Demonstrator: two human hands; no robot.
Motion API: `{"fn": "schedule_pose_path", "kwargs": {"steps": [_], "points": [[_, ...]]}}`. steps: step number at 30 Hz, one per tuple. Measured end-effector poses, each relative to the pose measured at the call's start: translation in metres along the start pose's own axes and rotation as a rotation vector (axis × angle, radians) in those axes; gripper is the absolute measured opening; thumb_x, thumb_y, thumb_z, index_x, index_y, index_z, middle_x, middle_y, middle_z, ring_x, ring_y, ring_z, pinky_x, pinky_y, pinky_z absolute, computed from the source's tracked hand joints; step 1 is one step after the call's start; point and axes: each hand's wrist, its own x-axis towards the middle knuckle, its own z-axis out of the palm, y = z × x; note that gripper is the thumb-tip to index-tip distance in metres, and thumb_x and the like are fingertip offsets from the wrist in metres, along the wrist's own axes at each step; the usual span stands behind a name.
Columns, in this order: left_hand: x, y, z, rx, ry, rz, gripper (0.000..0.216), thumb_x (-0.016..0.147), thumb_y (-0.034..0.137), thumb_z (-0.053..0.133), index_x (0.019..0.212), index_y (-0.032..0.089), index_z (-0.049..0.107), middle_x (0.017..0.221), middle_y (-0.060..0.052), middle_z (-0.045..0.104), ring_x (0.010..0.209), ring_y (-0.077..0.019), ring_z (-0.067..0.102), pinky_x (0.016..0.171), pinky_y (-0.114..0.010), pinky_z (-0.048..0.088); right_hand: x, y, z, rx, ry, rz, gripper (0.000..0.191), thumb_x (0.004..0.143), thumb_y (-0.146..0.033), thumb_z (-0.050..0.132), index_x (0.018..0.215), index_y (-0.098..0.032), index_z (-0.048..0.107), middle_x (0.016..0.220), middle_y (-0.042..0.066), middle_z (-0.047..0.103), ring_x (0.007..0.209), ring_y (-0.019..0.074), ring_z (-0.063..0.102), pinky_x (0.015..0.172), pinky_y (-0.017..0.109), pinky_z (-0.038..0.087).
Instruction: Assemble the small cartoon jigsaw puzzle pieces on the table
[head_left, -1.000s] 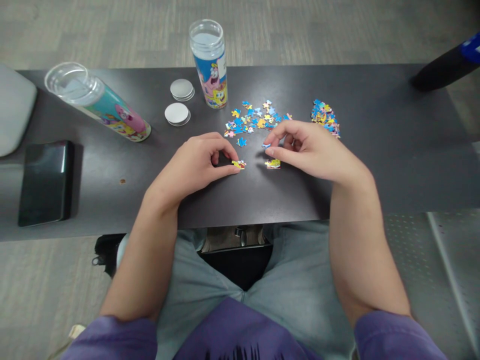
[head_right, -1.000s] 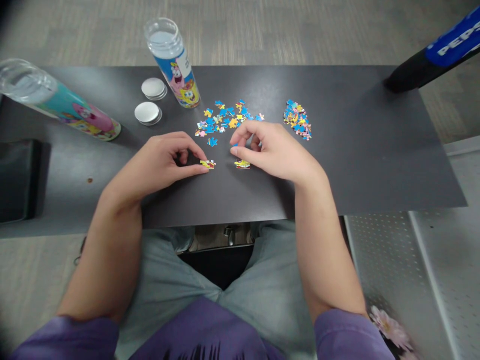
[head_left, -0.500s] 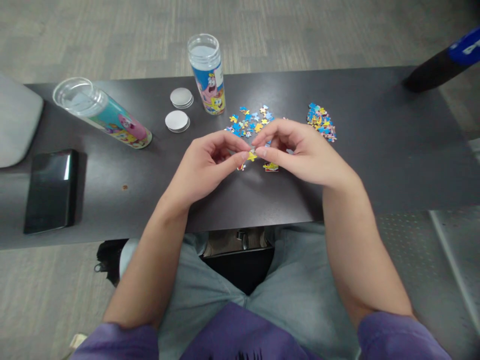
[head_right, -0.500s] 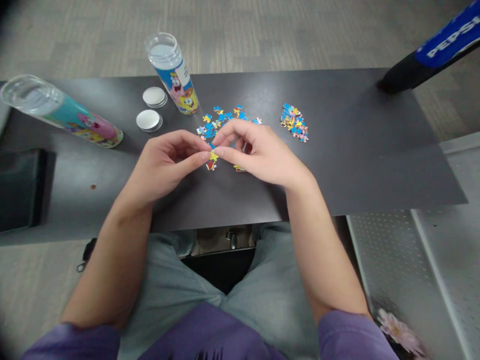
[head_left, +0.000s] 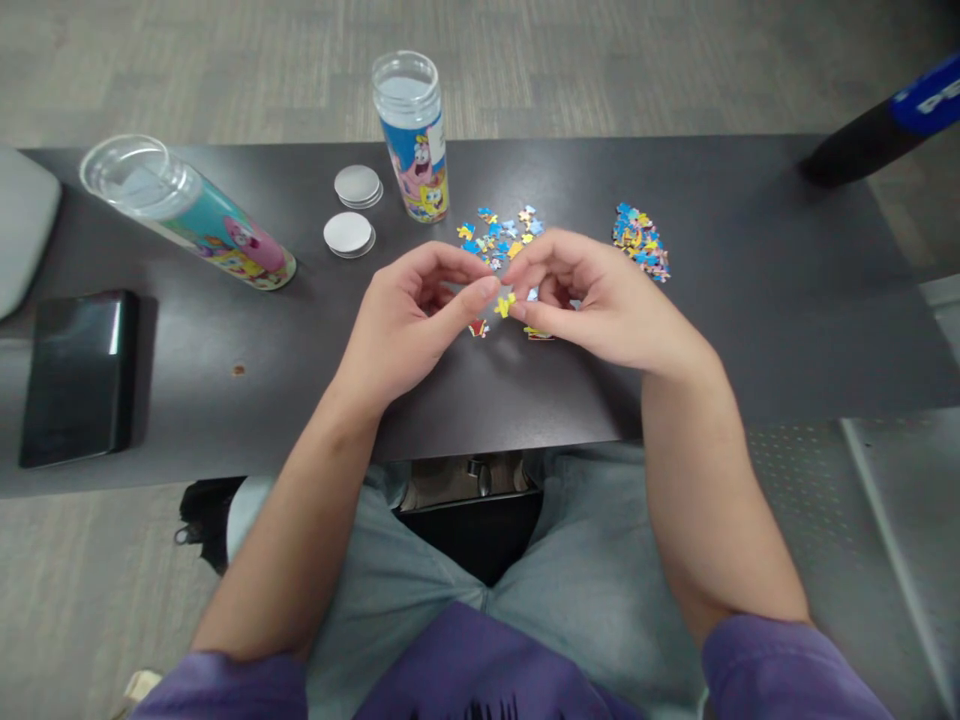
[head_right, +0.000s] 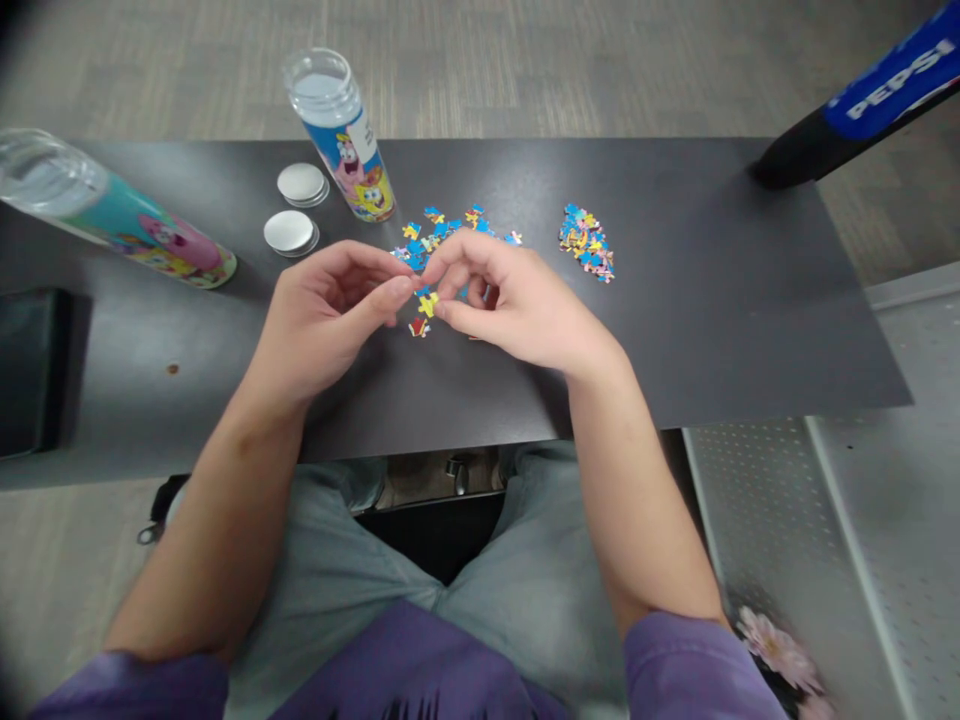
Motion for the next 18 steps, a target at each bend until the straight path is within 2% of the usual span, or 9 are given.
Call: {"fn": "schedule_pose_path", "kwargs": {"steps": [3, 5, 8, 10, 14, 18], "points": [[-0.005, 0.003, -0.002, 0.252, -0.055, 0.099, 0.028, 0.111, 0.054, 0.101, 0.113, 0.027, 0.092, 0.109, -0.003, 0.09, 0.081, -0.0204, 0.076, 0.08, -0.038, 0.062, -0.005, 0.002, -0.018, -0.085, 0.062, 0.046, 0.021, 0.105, -0.04, 0.104, 0.118, -0.028, 0.092, 0.099, 0.001, 0.084, 0.076, 0.0197, 0.064, 0.067, 0.037, 0.051], [-0.012, 0.007, 0.004, 0.447, -0.162, 0.184, 0.011, 0.114, 0.038, 0.095, 0.119, 0.028, 0.094, 0.121, -0.005, 0.091, 0.096, -0.0267, 0.082, 0.094, -0.045, 0.066, -0.011, 0.005, -0.032, -0.127, 0.114, 0.091, 0.023, 0.102, -0.044, 0.107, 0.111, -0.028, 0.093, 0.098, 0.002, 0.084, 0.082, 0.0218, 0.068, 0.071, 0.037, 0.057], [-0.024, 0.014, 0.02, 0.707, -0.335, 0.258, 0.021, 0.121, 0.03, 0.084, 0.139, 0.027, 0.094, 0.144, -0.012, 0.09, 0.13, -0.0398, 0.083, 0.112, -0.056, 0.065, -0.018, 0.011, -0.046, -0.137, 0.153, 0.16, 0.031, 0.098, -0.051, 0.112, 0.102, -0.03, 0.09, 0.096, 0.003, 0.087, 0.088, 0.0246, 0.074, 0.079, 0.039, 0.066], [-0.031, 0.017, 0.031, 0.826, -0.395, 0.281, 0.03, 0.124, 0.031, 0.079, 0.152, 0.026, 0.09, 0.156, -0.015, 0.088, 0.141, -0.0435, 0.08, 0.116, -0.059, 0.063, -0.021, 0.015, -0.049, -0.124, 0.136, 0.204, 0.036, 0.095, -0.055, 0.114, 0.099, -0.031, 0.089, 0.095, 0.003, 0.088, 0.088, 0.0254, 0.075, 0.082, 0.041, 0.07], [-0.037, 0.014, 0.04, 0.964, -0.409, 0.353, 0.043, 0.128, 0.035, 0.074, 0.168, 0.022, 0.085, 0.162, -0.02, 0.085, 0.147, -0.0444, 0.076, 0.118, -0.061, 0.063, -0.021, 0.02, -0.045, -0.088, 0.068, 0.259, 0.041, 0.091, -0.059, 0.118, 0.095, -0.03, 0.09, 0.094, 0.004, 0.09, 0.089, 0.0263, 0.078, 0.083, 0.043, 0.073], [-0.036, 0.009, 0.037, 0.996, -0.401, 0.386, 0.045, 0.131, 0.04, 0.069, 0.171, 0.025, 0.083, 0.163, -0.018, 0.084, 0.145, -0.0435, 0.074, 0.116, -0.061, 0.062, -0.017, 0.024, -0.042, -0.069, 0.056, 0.255, 0.035, 0.091, -0.048, 0.118, 0.093, -0.028, 0.09, 0.093, 0.004, 0.089, 0.087, 0.0237, 0.079, 0.081, 0.038, 0.068]]}}
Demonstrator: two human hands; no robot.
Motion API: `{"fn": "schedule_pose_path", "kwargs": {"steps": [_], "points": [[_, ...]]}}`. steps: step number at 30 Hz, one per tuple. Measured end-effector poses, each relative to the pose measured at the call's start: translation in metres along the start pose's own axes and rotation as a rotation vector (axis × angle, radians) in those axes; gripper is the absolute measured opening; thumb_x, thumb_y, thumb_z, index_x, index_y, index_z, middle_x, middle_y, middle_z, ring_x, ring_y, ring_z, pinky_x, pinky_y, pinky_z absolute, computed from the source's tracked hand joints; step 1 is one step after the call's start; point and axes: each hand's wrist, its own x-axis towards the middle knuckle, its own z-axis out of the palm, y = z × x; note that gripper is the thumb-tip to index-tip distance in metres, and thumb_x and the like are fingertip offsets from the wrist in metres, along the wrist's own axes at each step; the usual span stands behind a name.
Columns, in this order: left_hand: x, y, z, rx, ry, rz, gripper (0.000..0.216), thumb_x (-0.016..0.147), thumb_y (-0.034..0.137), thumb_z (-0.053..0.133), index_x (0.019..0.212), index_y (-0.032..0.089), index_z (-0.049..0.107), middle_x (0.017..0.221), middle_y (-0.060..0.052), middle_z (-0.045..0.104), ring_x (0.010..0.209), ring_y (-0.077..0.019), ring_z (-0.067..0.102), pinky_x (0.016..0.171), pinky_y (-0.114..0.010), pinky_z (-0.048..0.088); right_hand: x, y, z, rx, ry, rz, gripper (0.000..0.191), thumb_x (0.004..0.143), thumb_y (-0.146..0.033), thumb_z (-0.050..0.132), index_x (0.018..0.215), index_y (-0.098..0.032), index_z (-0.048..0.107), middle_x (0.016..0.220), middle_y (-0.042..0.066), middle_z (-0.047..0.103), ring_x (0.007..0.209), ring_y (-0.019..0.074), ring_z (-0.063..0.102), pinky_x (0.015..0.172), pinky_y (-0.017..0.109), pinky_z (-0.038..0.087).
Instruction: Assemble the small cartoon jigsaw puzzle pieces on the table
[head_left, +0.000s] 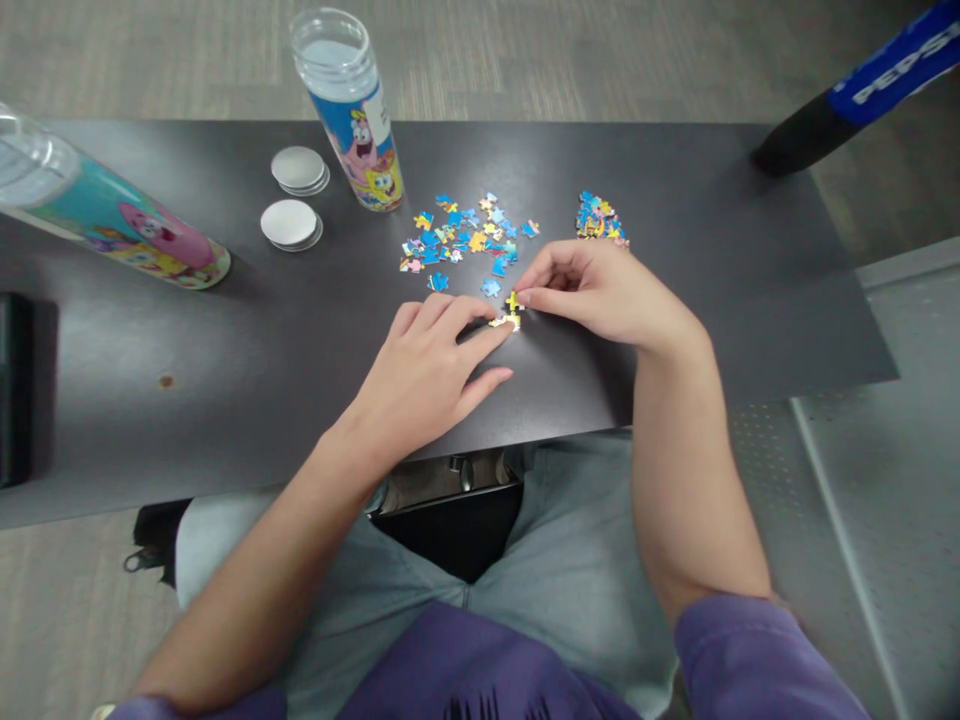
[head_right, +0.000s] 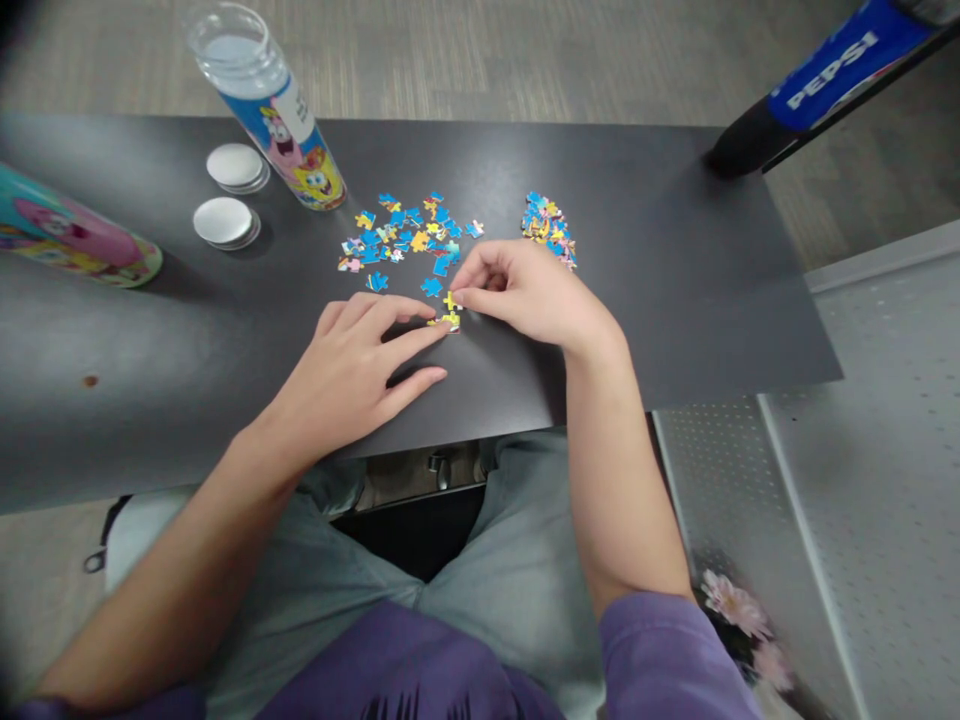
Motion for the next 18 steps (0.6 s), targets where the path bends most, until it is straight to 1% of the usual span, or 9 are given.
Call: {"fn": "schedule_pose_path", "kwargs": {"steps": [3, 7, 12, 15, 18], "points": [[-0.0006, -0.0022, 0.0014, -0.019, 0.006, 0.004, 0.046, 0.13, 0.039, 0.069, 0.171, 0.026, 0.084, 0.163, -0.018, 0.084, 0.144, -0.0439, 0.073, 0.116, -0.062, 0.061, 0.0019, 0.0011, 0.0007, -0.014, -0.014, 0.007, 0.03, 0.092, -0.041, 0.116, 0.093, -0.027, 0.09, 0.095, 0.005, 0.09, 0.088, 0.024, 0.08, 0.081, 0.037, 0.066], [-0.001, -0.0025, 0.0026, -0.051, 0.013, -0.006, 0.046, 0.129, 0.039, 0.071, 0.17, 0.027, 0.085, 0.162, -0.018, 0.084, 0.144, -0.0446, 0.073, 0.117, -0.062, 0.059, 0.0022, 0.0003, 0.0007, -0.057, -0.028, 0.01, 0.027, 0.093, -0.041, 0.114, 0.094, -0.026, 0.091, 0.097, 0.005, 0.091, 0.091, 0.0255, 0.08, 0.082, 0.038, 0.064], [-0.0006, -0.0023, 0.0026, -0.084, 0.004, -0.018, 0.047, 0.129, 0.04, 0.07, 0.171, 0.027, 0.085, 0.162, -0.018, 0.084, 0.145, -0.0453, 0.072, 0.119, -0.063, 0.058, 0.0032, 0.0024, 0.0006, -0.116, -0.04, -0.007, 0.025, 0.096, -0.042, 0.11, 0.094, -0.026, 0.09, 0.09, 0.003, 0.085, 0.082, 0.0229, 0.073, 0.078, 0.038, 0.058], [0.0, -0.0016, 0.0021, -0.113, -0.014, -0.045, 0.046, 0.127, 0.041, 0.072, 0.17, 0.029, 0.086, 0.164, -0.018, 0.083, 0.147, -0.0474, 0.071, 0.121, -0.065, 0.056, 0.0038, 0.0045, 0.0009, -0.141, -0.026, -0.046, 0.018, 0.097, -0.036, 0.106, 0.093, -0.027, 0.091, 0.085, 0.001, 0.081, 0.078, 0.0219, 0.068, 0.077, 0.039, 0.055], [0.0005, -0.0007, 0.0013, -0.135, -0.026, -0.063, 0.046, 0.126, 0.041, 0.074, 0.169, 0.031, 0.087, 0.167, -0.018, 0.082, 0.148, -0.0494, 0.069, 0.122, -0.068, 0.054, 0.0037, 0.0044, 0.0013, -0.159, -0.025, -0.061, 0.011, 0.097, -0.029, 0.102, 0.093, -0.027, 0.092, 0.086, 0.001, 0.082, 0.077, 0.0213, 0.066, 0.076, 0.039, 0.052]]}}
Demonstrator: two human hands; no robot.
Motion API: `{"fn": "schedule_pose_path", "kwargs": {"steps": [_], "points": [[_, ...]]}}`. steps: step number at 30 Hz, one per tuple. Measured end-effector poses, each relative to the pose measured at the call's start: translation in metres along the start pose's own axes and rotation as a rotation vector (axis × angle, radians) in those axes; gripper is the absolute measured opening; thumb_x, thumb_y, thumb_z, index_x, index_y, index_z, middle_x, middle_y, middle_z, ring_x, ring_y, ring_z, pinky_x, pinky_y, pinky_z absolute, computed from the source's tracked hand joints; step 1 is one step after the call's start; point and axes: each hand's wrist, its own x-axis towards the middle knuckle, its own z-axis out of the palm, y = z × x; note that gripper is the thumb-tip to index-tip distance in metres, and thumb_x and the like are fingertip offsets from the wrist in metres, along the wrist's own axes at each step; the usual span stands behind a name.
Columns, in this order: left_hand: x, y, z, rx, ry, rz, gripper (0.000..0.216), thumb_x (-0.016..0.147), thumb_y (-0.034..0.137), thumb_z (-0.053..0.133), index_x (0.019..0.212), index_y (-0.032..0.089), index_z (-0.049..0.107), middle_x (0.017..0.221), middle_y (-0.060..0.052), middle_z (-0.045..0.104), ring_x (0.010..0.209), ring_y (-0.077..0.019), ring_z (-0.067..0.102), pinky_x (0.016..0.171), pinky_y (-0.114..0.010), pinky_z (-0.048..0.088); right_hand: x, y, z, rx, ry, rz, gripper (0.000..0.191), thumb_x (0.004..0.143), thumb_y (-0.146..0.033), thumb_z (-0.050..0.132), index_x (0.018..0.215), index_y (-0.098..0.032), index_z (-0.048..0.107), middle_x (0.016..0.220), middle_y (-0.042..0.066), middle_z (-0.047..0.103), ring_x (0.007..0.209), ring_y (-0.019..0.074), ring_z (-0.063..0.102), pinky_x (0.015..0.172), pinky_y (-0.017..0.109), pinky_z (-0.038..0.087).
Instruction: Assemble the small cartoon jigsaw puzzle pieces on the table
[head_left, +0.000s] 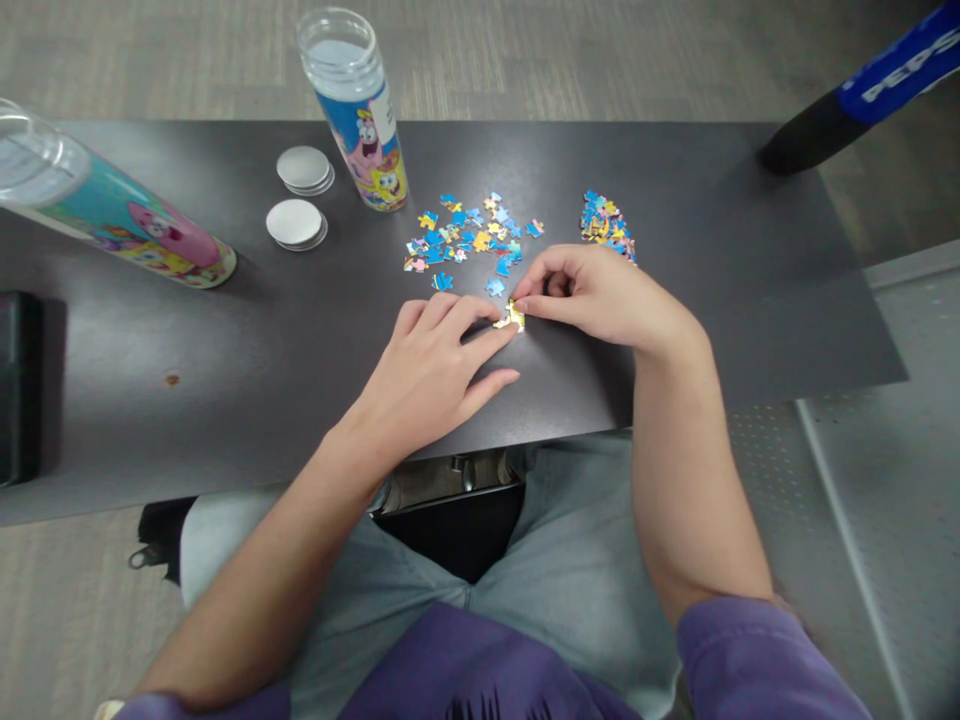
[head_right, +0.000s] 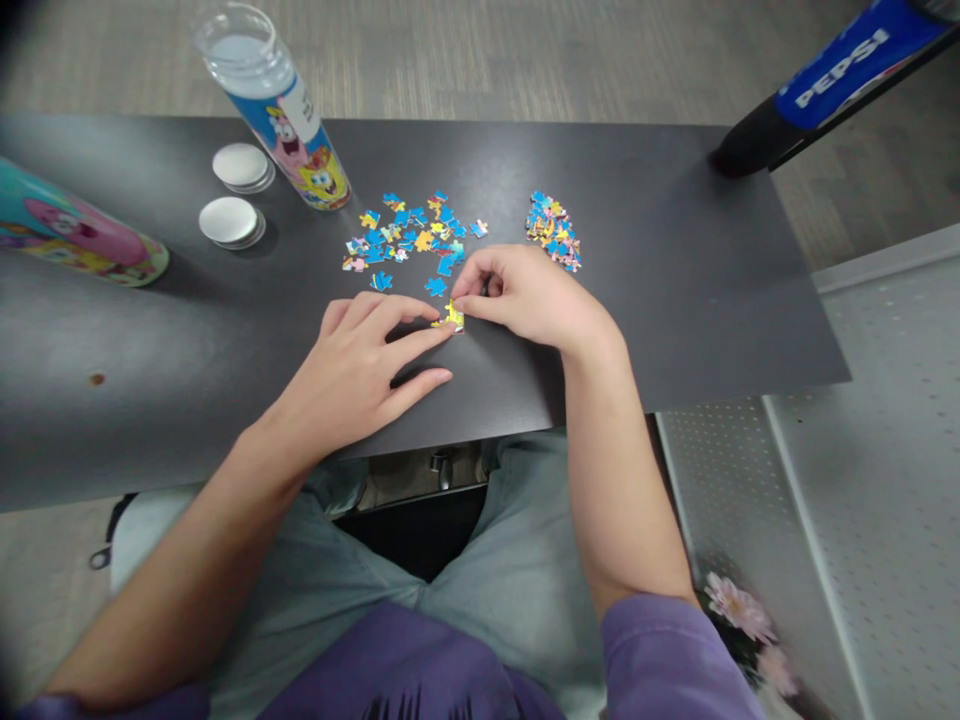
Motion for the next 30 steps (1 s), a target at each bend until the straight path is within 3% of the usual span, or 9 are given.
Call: {"fn": "schedule_pose_path", "kwargs": {"steps": [9, 12, 15, 19, 22, 27, 30], "points": [[0.0, -0.001, 0.001, 0.024, -0.008, 0.012, 0.045, 0.127, 0.042, 0.074, 0.169, 0.03, 0.085, 0.167, -0.017, 0.082, 0.15, -0.0472, 0.072, 0.122, -0.065, 0.055, -0.001, -0.002, 0.0, -0.013, 0.006, 0.039, 0.02, 0.098, -0.043, 0.104, 0.097, -0.03, 0.089, 0.086, 0.002, 0.082, 0.081, 0.0251, 0.068, 0.073, 0.04, 0.054], [-0.001, 0.001, 0.0, 0.012, 0.01, 0.027, 0.047, 0.127, 0.041, 0.076, 0.171, 0.026, 0.083, 0.166, -0.019, 0.083, 0.149, -0.0473, 0.074, 0.121, -0.066, 0.058, -0.006, -0.01, -0.008, -0.063, 0.078, 0.011, 0.024, 0.103, -0.049, 0.101, 0.098, -0.029, 0.089, 0.088, 0.002, 0.082, 0.083, 0.0254, 0.069, 0.076, 0.041, 0.056], [-0.002, -0.001, -0.006, -0.021, 0.044, -0.01, 0.042, 0.127, 0.038, 0.076, 0.168, 0.032, 0.083, 0.164, -0.015, 0.086, 0.146, -0.0456, 0.077, 0.121, -0.067, 0.06, -0.012, -0.026, -0.018, -0.105, 0.194, -0.026, 0.024, 0.105, -0.049, 0.1, 0.101, -0.029, 0.088, 0.089, 0.002, 0.081, 0.084, 0.0261, 0.069, 0.078, 0.042, 0.057], [-0.003, -0.026, -0.026, -0.04, 0.21, -0.11, 0.03, 0.122, 0.046, 0.083, 0.15, 0.038, 0.089, 0.152, -0.011, 0.089, 0.138, -0.0458, 0.081, 0.115, -0.068, 0.061, -0.008, -0.04, -0.023, -0.173, 0.3, -0.061, 0.014, 0.106, -0.038, 0.097, 0.103, -0.028, 0.088, 0.09, 0.003, 0.081, 0.081, 0.0251, 0.067, 0.081, 0.043, 0.056], [-0.003, -0.055, -0.042, -0.095, 0.297, -0.196, 0.025, 0.118, 0.051, 0.084, 0.139, 0.038, 0.092, 0.135, -0.009, 0.091, 0.124, -0.0408, 0.085, 0.107, -0.061, 0.062, 0.008, -0.032, -0.015, -0.262, 0.29, -0.05, 0.004, 0.105, -0.029, 0.091, 0.106, -0.028, 0.088, 0.095, 0.004, 0.083, 0.081, 0.0259, 0.068, 0.084, 0.044, 0.059], [-0.002, -0.079, -0.043, -0.251, 0.336, -0.254, 0.023, 0.113, 0.053, 0.088, 0.125, 0.035, 0.096, 0.112, -0.006, 0.088, 0.098, -0.0314, 0.082, 0.084, -0.046, 0.062, 0.037, -0.004, 0.01, -0.466, 0.305, -0.037, 0.019, 0.11, -0.023, 0.086, 0.128, -0.028, 0.087, 0.127, 0.013, 0.088, 0.115, 0.0377, 0.08, 0.112, 0.054, 0.065], [0.0, -0.079, -0.035, -0.272, 0.327, -0.251, 0.02, 0.111, 0.047, 0.088, 0.122, 0.033, 0.097, 0.108, -0.006, 0.087, 0.094, -0.0302, 0.081, 0.083, -0.044, 0.061, 0.044, 0.004, 0.019, -0.517, 0.319, -0.012, 0.019, 0.115, -0.026, 0.083, 0.133, -0.029, 0.088, 0.133, 0.016, 0.086, 0.128, 0.0414, 0.08, 0.121, 0.058, 0.064]]}}
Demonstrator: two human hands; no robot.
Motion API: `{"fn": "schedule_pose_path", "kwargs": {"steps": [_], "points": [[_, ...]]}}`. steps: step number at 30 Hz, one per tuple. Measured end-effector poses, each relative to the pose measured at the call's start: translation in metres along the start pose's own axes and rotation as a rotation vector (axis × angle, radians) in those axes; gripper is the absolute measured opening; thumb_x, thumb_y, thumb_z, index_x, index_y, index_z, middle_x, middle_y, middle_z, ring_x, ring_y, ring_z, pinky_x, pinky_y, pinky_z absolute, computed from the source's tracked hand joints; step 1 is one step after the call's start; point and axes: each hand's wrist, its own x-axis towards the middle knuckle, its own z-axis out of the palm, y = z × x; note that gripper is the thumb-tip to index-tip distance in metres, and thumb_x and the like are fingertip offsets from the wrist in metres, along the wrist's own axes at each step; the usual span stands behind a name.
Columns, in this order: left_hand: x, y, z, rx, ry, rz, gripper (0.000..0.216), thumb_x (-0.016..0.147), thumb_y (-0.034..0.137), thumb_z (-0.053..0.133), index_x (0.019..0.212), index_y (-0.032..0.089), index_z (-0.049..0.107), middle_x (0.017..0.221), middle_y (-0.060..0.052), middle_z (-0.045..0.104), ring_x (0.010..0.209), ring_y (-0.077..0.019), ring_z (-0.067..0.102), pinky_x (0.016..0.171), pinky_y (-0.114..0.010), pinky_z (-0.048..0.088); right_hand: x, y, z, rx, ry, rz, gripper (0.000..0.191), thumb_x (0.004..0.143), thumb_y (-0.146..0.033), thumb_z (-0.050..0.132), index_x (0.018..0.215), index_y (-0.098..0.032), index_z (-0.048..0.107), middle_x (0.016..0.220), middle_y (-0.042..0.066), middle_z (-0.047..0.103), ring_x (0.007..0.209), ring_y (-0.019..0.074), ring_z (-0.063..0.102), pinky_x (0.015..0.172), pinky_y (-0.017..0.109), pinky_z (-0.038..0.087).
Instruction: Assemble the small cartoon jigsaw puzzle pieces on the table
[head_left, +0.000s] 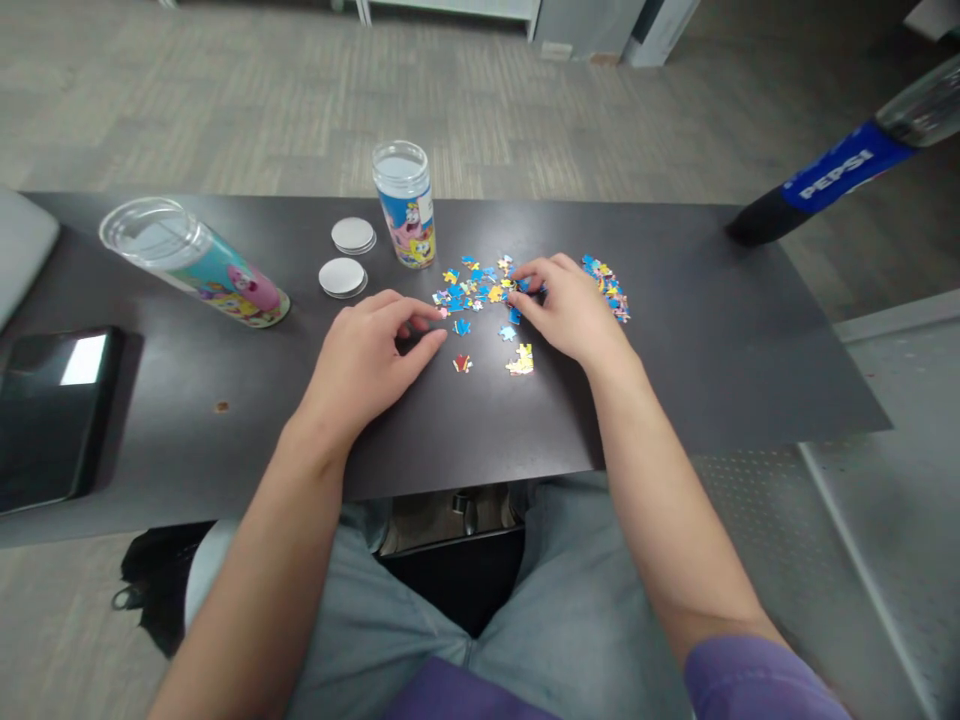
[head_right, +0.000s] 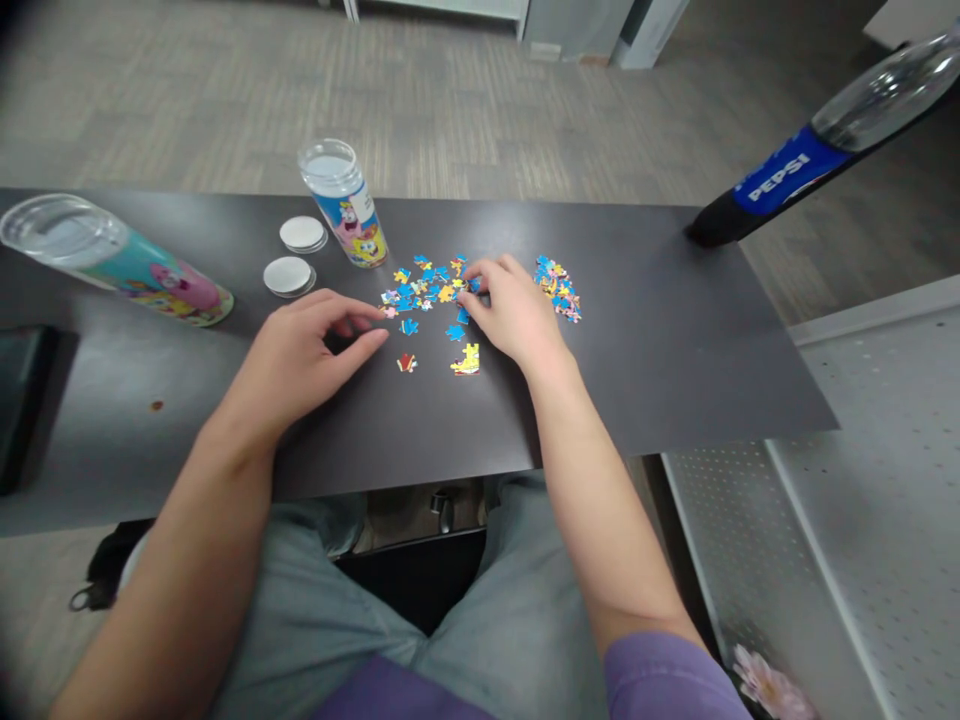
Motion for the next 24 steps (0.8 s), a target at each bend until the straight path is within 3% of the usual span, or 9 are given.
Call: {"fn": "schedule_pose_path", "kwargs": {"steps": [10, 17, 24], "points": [[0.004, 0.004, 0.011, 0.006, 0.006, 0.005, 0.017, 0.113, 0.045, 0.088, 0.12, 0.031, 0.094, 0.108, -0.004, 0.088, 0.095, -0.0305, 0.082, 0.086, -0.047, 0.061, 0.002, 0.002, 0.0, 0.004, 0.008, 0.01, 0.006, 0.113, -0.025, 0.081, 0.111, -0.03, 0.083, 0.122, 0.015, 0.084, 0.117, 0.0398, 0.079, 0.112, 0.058, 0.065], [0.006, 0.012, 0.016, 0.007, -0.007, 0.019, 0.012, 0.112, 0.035, 0.087, 0.121, 0.029, 0.093, 0.108, -0.004, 0.087, 0.094, -0.0294, 0.079, 0.086, -0.046, 0.058, 0.001, 0.003, 0.001, 0.036, -0.015, 0.0, 0.033, 0.115, -0.022, 0.077, 0.143, -0.029, 0.093, 0.129, 0.014, 0.082, 0.115, 0.0375, 0.08, 0.111, 0.055, 0.067], [0.005, 0.009, 0.021, 0.007, 0.004, 0.043, 0.008, 0.113, 0.032, 0.087, 0.119, 0.03, 0.091, 0.106, -0.004, 0.084, 0.093, -0.0314, 0.078, 0.088, -0.05, 0.059, 0.001, 0.002, -0.001, 0.015, -0.039, 0.002, 0.026, 0.117, -0.024, 0.078, 0.135, -0.028, 0.097, 0.127, 0.014, 0.082, 0.113, 0.0362, 0.081, 0.106, 0.053, 0.067]]}}
